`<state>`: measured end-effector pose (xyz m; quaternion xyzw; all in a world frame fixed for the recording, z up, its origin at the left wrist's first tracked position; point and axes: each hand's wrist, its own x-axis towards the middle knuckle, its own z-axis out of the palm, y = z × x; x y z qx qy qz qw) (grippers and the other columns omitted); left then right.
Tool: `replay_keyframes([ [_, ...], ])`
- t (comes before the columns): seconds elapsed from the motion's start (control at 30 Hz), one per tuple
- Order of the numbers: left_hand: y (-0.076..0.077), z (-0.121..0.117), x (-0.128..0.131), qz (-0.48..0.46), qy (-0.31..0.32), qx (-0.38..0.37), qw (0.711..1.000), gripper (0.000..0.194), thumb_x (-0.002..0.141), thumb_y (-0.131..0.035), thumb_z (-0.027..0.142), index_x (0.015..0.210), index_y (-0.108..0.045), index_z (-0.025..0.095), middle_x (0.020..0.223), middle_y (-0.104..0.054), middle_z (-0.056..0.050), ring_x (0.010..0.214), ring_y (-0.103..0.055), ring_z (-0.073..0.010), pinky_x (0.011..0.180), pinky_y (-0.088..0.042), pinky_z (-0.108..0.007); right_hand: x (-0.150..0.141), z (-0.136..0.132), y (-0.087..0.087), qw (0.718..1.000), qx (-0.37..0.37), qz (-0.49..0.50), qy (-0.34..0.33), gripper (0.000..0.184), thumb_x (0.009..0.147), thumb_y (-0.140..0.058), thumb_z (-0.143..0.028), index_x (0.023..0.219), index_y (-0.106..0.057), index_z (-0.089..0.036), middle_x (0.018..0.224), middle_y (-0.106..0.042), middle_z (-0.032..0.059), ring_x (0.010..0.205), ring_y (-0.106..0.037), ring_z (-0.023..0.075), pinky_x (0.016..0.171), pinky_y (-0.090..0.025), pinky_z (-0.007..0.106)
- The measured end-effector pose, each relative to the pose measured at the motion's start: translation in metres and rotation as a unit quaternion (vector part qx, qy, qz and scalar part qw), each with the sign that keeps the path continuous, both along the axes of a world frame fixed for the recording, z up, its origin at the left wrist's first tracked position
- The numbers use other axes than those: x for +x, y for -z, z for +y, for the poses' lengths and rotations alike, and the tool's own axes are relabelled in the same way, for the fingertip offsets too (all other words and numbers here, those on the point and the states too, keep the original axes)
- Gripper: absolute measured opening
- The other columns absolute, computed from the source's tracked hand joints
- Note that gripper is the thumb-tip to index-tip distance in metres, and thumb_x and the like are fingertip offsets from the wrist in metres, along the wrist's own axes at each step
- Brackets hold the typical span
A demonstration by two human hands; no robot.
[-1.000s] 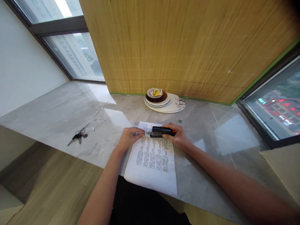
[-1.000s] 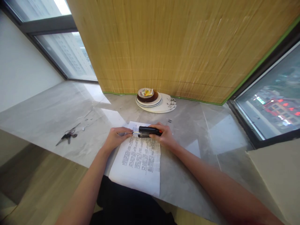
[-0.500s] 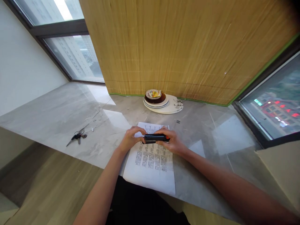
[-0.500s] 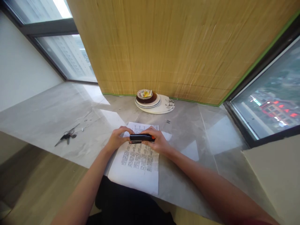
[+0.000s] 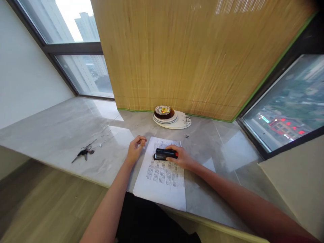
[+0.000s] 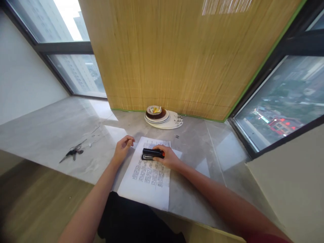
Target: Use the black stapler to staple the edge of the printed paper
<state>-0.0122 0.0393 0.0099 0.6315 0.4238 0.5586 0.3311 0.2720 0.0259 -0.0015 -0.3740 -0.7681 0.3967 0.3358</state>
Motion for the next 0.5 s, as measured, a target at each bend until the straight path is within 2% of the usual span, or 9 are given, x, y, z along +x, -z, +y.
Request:
replay_keyframes([
  [0.13,0.001,0.004,-0.001,0.009,-0.024,-0.022,0.999,0.049,0.093,-0.061,0.065,0.085,-0.069,0.017,0.076,-0.062,-0.003,0.068,-0.055,-0.0155,0.068,-0.046,-0.028,0.042,-0.012,-0.008,0.999,0.001,-0.050,0.016,0.038,0.079,-0.078,-0.033,0.113,-0.069,-0.021,0.107,-0.073,0.0062,0.097,-0.068,0.0249,0.089,-0.054,0.038],
  [0.3,0.007,0.008,-0.002,0.045,-0.036,-0.002,0.998,0.056,0.097,-0.051,0.067,0.082,-0.073,0.018,0.078,-0.060,-0.004,0.071,-0.057,-0.0162,0.069,-0.045,-0.029,0.105,-0.024,-0.020,0.991,-0.031,-0.122,0.045,0.044,0.079,-0.079,-0.045,0.115,-0.070,-0.021,0.109,-0.074,0.0078,0.099,-0.069,0.0282,0.091,-0.055,0.040],
  [0.37,0.011,0.009,-0.004,0.052,-0.040,-0.001,0.998,0.054,0.099,-0.049,0.065,0.084,-0.074,0.019,0.079,-0.059,-0.003,0.071,-0.056,-0.0155,0.069,-0.044,-0.029,0.128,-0.028,-0.021,0.987,-0.049,-0.149,0.029,0.047,0.079,-0.080,-0.052,0.114,-0.072,-0.022,0.107,-0.075,0.0076,0.098,-0.070,0.0291,0.090,-0.056,0.041],
  [0.43,0.014,0.010,-0.005,0.049,-0.045,-0.004,0.998,0.052,0.101,-0.048,0.062,0.086,-0.074,0.019,0.078,-0.058,-0.003,0.070,-0.055,-0.0149,0.069,-0.044,-0.029,0.149,-0.028,-0.019,0.989,-0.064,-0.136,0.001,0.053,0.080,-0.076,-0.063,0.114,-0.074,-0.023,0.111,-0.075,0.0091,0.101,-0.070,0.0309,0.091,-0.057,0.043],
  [0.5,0.016,0.010,-0.005,0.044,-0.050,-0.006,0.998,0.051,0.102,-0.046,0.060,0.088,-0.074,0.020,0.078,-0.058,-0.002,0.069,-0.055,-0.0148,0.067,-0.044,-0.029,0.166,-0.023,-0.014,0.995,-0.053,-0.079,0.043,0.059,0.088,-0.060,-0.073,0.113,-0.075,-0.022,0.114,-0.075,0.0114,0.102,-0.071,0.0311,0.091,-0.058,0.044],
])
